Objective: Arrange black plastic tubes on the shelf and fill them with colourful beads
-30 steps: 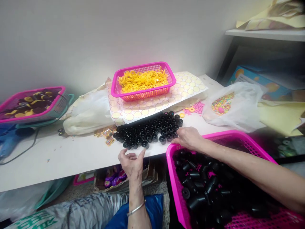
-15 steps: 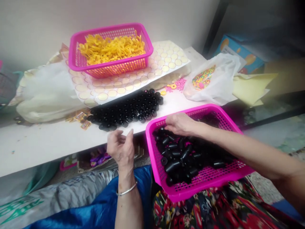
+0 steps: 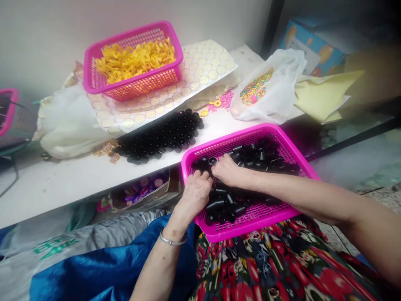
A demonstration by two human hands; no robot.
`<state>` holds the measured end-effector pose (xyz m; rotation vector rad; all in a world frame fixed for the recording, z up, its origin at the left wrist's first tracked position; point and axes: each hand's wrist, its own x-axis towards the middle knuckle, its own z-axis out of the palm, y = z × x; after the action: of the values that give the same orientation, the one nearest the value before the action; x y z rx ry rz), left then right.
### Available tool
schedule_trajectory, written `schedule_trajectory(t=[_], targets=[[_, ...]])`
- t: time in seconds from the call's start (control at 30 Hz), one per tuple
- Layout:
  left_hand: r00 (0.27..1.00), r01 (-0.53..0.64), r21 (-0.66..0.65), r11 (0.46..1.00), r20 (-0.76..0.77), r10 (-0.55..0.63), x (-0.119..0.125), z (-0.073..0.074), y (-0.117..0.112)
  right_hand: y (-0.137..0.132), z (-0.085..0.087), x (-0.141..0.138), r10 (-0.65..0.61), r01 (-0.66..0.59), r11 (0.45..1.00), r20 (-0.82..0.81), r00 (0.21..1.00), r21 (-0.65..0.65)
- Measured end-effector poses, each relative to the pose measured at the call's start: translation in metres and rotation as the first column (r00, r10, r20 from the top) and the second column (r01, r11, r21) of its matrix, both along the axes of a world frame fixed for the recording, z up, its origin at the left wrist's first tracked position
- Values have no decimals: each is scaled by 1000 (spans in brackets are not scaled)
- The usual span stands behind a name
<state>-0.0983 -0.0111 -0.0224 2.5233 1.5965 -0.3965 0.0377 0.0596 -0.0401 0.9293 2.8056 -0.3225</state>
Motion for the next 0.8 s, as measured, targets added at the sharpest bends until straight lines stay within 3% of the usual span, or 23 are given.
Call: schedule_trajectory(t=[0.17, 0.27, 0.47, 0.53, 0.6, 0.63, 0.67, 0.7, 0.73, 0.8], targets=[[994, -28, 45, 999, -109, 33, 11, -5, -3, 8, 7, 29, 28, -29, 999, -29, 999, -30], [992, -69, 49, 996, -102, 74, 14, -11, 1, 6, 5, 26, -36, 35, 998, -13, 999, -44], [998, -54, 64, 997, 14, 53, 10, -9, 14, 2, 2, 6, -93, 93, 995, 1, 996, -26], [994, -82, 13, 997, 69, 81, 5, -4, 16, 4, 4, 14, -69, 68, 997, -29, 997, -21], [956, -144, -40, 989, 252, 149, 0, 1, 15, 6, 10, 30, -58, 57, 998, -83, 995, -21], [889, -198, -71, 978, 407, 210, -1, 4, 14, 6, 14, 40, -66, 62, 997, -130, 989, -35], [762, -262, -123, 957, 583, 284, -1, 8, 12, 5, 18, 50, -85, 73, 995, -193, 978, -67], [567, -317, -203, 927, 742, 356, 0, 11, 10, 3, 21, 60, -115, 86, 989, -270, 956, -119], [329, -339, -306, 890, 847, 417, 3, 14, 8, 1, 25, 69, -159, 97, 978, -354, 922, -186], [-107, -268, -511, 817, 858, 502, 13, 19, 3, -8, 30, 84, -273, 108, 937, -505, 819, -332]])
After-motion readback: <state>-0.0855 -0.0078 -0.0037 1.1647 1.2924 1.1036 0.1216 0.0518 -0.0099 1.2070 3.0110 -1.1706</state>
